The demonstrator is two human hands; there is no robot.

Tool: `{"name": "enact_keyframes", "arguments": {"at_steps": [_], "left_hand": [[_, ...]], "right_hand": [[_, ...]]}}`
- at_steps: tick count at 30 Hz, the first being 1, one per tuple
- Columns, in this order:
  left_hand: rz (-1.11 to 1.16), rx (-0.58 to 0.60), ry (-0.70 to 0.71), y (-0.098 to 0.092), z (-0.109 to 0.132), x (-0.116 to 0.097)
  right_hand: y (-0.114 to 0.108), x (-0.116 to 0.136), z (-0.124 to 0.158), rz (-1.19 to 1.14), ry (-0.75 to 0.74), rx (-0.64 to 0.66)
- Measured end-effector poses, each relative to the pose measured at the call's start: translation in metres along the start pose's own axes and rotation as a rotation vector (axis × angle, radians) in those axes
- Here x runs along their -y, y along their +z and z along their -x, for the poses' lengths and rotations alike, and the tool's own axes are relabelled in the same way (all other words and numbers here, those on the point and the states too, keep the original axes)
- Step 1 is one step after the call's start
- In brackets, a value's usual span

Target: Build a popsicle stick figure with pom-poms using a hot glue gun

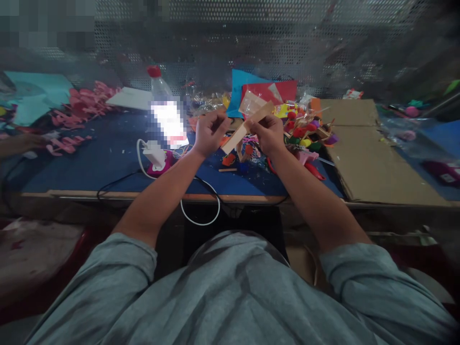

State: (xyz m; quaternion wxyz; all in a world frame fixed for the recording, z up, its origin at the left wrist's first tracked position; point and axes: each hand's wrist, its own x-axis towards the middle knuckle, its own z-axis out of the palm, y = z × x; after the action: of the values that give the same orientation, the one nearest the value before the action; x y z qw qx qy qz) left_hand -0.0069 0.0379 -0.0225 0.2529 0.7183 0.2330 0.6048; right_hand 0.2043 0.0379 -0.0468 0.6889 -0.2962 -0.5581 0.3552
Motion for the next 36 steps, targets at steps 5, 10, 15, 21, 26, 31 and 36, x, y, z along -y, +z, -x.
{"name": "enact_keyframes", "arguments": {"at_steps": [5,10,15,21,26,31,36], "left_hand": [[0.091,0.160,-0.065,0.005,0.006,-0.004],[0.258,0.323,-0.186,0.005,0.005,-0.007],[0.308,0.307,-0.240,0.006,0.006,-0.007],[0.344,0.288,-0.323,0.007,0.007,-0.005],[0.361,0.284,-0.325,0.008,0.008,-0.009],[0.372,0.320,-0.304,0.008,0.008,-0.011],[0.365,0.363,-0.295,0.006,0.009,-0.014]], "right_hand": [[0.010,0.017,0.010,0.004,0.001,0.050],[0.012,0.024,0.014,0.057,-0.030,0.067],[0.015,0.025,0.016,0.032,-0.044,0.052],[0.014,0.027,0.018,-0.074,0.016,0.155],[0.015,0.030,0.022,-0.154,0.094,0.245],[0.015,0.035,0.023,-0.156,0.142,0.261],[0.015,0.040,0.025,-0.127,0.187,0.289]]}}
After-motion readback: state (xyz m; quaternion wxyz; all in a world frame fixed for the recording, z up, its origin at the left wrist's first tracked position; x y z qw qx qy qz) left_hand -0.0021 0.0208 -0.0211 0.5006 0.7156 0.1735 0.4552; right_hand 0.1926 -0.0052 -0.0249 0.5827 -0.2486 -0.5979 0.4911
